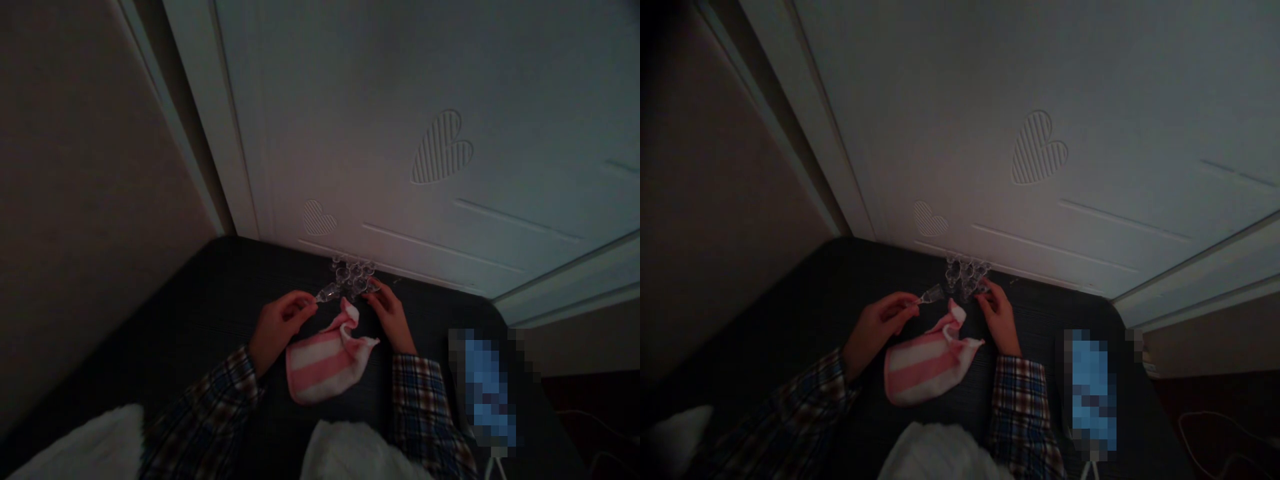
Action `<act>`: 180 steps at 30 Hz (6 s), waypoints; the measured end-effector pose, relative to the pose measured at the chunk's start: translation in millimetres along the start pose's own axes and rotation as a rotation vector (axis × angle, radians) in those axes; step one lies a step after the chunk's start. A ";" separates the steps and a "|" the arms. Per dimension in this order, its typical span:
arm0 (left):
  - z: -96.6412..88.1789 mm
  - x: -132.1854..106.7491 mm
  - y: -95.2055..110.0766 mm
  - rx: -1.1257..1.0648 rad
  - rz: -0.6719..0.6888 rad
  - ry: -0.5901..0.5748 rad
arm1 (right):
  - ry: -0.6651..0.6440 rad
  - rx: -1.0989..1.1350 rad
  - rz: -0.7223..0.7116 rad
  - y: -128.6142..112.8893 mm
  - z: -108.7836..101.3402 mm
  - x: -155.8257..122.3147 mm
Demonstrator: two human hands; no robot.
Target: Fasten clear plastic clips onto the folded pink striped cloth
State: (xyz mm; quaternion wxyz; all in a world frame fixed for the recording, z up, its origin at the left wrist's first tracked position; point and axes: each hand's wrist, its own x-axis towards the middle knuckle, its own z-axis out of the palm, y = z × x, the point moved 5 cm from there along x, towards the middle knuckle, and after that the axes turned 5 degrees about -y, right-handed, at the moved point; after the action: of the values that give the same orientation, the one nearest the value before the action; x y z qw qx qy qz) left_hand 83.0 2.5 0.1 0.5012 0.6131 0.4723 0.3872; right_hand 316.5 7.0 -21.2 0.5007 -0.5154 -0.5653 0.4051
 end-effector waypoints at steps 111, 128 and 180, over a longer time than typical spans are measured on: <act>-0.3 0.5 0.4 0.022 -0.006 -0.009 | 0.053 -0.703 -0.227 -16.3 -5.2 -4.8; -0.8 -0.6 1.9 0.027 0.014 -0.003 | -0.135 -0.697 -0.243 -17.4 8.3 -5.2; -1.2 -1.4 1.9 0.064 0.020 0.011 | -0.027 -0.807 -0.256 3.0 5.0 2.2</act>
State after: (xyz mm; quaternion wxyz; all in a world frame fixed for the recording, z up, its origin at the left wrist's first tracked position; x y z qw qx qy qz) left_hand 81.8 1.4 2.2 0.4751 0.6312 0.4810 0.3801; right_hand 312.2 9.9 -24.6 0.2977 -0.5903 -0.7445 0.0924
